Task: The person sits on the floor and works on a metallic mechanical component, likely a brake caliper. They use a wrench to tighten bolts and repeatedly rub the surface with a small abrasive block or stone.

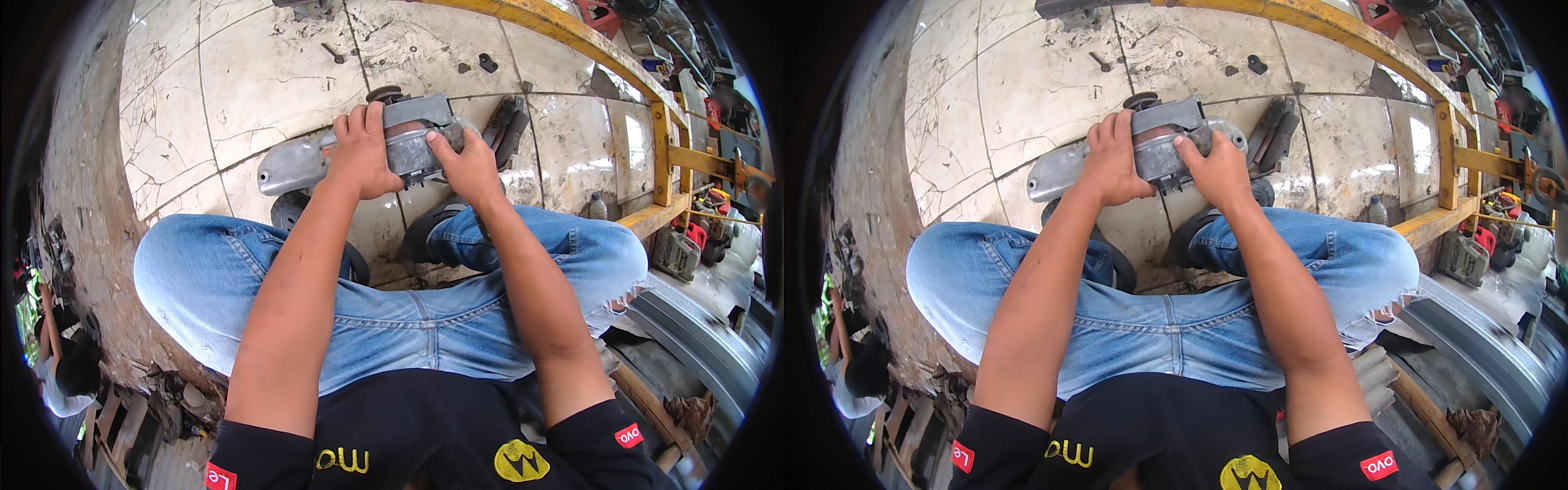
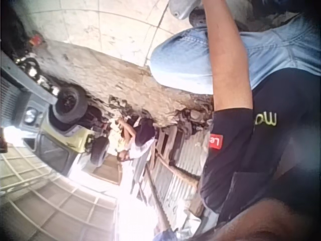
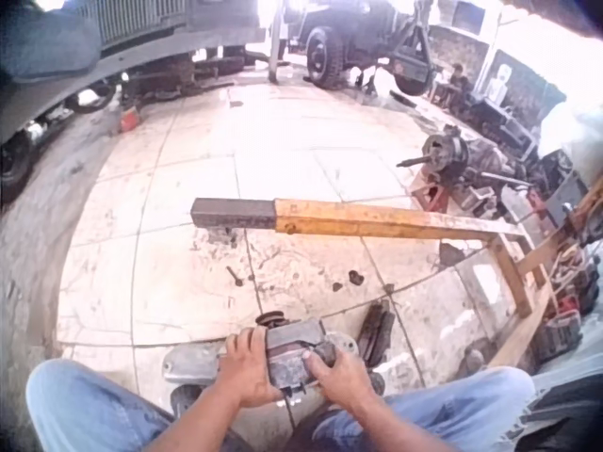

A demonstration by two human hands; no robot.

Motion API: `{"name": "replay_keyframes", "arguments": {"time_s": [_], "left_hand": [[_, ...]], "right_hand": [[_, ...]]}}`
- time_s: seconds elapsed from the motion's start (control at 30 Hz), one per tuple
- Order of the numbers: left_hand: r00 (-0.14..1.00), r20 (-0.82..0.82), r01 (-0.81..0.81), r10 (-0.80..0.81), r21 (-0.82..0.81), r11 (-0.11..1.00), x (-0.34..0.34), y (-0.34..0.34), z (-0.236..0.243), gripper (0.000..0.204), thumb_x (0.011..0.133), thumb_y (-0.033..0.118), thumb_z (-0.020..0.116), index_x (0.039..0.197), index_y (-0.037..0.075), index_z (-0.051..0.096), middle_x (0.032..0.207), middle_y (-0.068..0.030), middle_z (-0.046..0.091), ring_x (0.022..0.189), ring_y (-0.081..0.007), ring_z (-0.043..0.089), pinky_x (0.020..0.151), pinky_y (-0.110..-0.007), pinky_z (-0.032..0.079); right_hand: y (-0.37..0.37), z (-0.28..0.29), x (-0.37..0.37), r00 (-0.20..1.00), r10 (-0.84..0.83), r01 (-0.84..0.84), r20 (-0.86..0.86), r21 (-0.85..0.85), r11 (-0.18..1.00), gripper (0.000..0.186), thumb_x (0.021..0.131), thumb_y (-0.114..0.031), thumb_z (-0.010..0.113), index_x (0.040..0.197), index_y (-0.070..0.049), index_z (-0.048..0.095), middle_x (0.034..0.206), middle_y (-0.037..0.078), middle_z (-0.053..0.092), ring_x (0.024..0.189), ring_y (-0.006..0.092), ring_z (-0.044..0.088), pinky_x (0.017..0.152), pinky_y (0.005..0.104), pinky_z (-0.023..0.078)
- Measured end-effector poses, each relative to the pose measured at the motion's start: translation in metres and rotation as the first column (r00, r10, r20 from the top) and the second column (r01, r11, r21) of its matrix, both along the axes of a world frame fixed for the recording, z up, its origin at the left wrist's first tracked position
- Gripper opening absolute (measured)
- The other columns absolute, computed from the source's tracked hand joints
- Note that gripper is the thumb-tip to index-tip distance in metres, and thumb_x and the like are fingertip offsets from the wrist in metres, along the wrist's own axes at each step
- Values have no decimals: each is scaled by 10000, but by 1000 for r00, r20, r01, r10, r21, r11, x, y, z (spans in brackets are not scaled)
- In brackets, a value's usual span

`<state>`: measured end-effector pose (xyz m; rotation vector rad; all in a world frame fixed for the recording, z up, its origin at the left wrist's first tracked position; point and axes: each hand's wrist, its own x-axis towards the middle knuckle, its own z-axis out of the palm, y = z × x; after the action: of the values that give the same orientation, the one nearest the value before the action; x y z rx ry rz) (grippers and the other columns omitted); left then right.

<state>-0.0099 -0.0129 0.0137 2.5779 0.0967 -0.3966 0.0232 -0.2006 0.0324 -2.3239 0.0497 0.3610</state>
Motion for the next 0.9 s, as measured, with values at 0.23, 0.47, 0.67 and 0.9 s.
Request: {"name": "replay_keyframes", "arguments": {"time_s": [0.23,0.47,0.67,0.9], "left_hand": [[1000,-20,-10,10,1,1000,0,0,0,1251,516,292,899,1510,52,178,1474,-207,321,1346,-453,304,1119,-522,377],[996,-90,-23,26,33,999,4,-1,6,1221,549,304,883,1517,92,171,1471,-163,330,1346,-432,310,1103,-513,422],[979,-203,-40,36,-18,999,9,-1,20,1267,522,306,892,1535,114,155,1543,-164,271,1417,-436,257,1088,-587,410],[976,-213,-37,31,-23,999,8,-1,21,1246,533,313,881,1532,120,162,1531,-149,278,1410,-422,261,1054,-633,415]], "right_hand": [[-4,7,10,988,124,-129,-88,-57,990,591,869,-488,715,995,84,632,825,271,685,760,391,689,727,457,528],[-2,33,-1,917,-60,184,-395,284,941,469,929,-293,691,1207,28,493,796,116,642,546,162,612,428,314,482],[9,52,3,825,-72,264,-560,271,926,413,935,-285,682,1126,39,511,760,123,645,558,184,632,421,333,482],[17,52,3,791,-118,275,-601,178,945,387,937,-311,672,1054,34,544,757,111,661,557,183,632,427,331,479]]}}
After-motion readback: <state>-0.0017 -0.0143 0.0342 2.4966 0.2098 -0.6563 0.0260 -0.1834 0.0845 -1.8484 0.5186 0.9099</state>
